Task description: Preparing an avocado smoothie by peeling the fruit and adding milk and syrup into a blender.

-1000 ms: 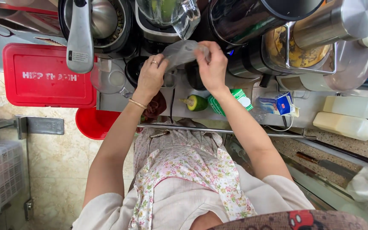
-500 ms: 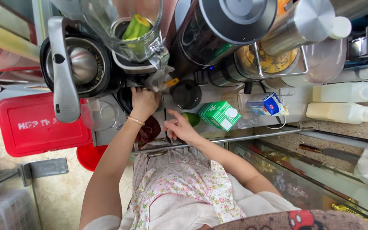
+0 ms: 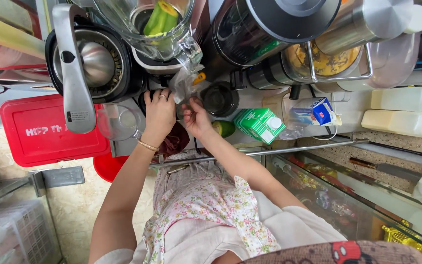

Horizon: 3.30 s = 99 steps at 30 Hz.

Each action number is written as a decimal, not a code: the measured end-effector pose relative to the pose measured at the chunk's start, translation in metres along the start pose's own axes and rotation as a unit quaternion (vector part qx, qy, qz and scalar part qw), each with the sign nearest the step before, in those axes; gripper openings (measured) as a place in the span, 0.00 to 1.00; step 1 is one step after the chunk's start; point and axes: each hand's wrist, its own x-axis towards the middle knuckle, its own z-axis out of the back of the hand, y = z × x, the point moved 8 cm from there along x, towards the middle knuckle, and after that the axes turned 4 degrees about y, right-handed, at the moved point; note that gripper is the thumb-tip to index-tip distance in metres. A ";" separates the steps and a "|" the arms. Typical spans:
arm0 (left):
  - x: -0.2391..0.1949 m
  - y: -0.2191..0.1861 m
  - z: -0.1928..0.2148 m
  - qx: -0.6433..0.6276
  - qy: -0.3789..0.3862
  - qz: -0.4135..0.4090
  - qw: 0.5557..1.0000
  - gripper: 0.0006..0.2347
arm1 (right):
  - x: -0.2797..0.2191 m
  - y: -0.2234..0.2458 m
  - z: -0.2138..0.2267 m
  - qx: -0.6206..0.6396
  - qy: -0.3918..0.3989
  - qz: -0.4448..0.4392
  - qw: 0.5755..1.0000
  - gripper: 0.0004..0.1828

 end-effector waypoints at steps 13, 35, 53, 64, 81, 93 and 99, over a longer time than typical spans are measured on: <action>-0.003 0.011 -0.035 0.018 0.049 -0.013 0.999 0.17 | -0.065 0.023 -0.069 -0.438 -0.032 0.160 0.884 0.27; -0.045 -0.037 0.063 -0.170 -0.023 -0.005 0.985 0.13 | -0.074 -0.079 -0.021 -0.893 0.095 0.179 0.402 0.30; -0.003 -0.201 0.029 -0.468 0.047 -0.073 0.880 0.18 | -0.329 0.192 -0.034 -0.738 -0.067 0.117 0.662 0.11; 0.022 -0.296 0.051 -0.467 -0.008 -0.159 0.870 0.18 | -0.304 0.419 0.081 -0.796 -0.409 0.336 0.294 0.06; 0.080 -0.394 0.130 -0.397 0.038 -0.324 0.858 0.47 | -0.498 0.335 -0.160 -0.837 -0.135 0.443 0.292 0.11; 0.026 -0.192 0.187 -0.468 0.016 -0.070 0.881 0.46 | -0.435 0.300 -0.237 -0.680 0.188 0.397 0.587 0.31; -0.011 -0.113 0.277 -0.376 -0.109 -0.005 0.920 0.45 | -0.348 0.307 -0.229 -0.554 0.168 0.356 0.734 0.28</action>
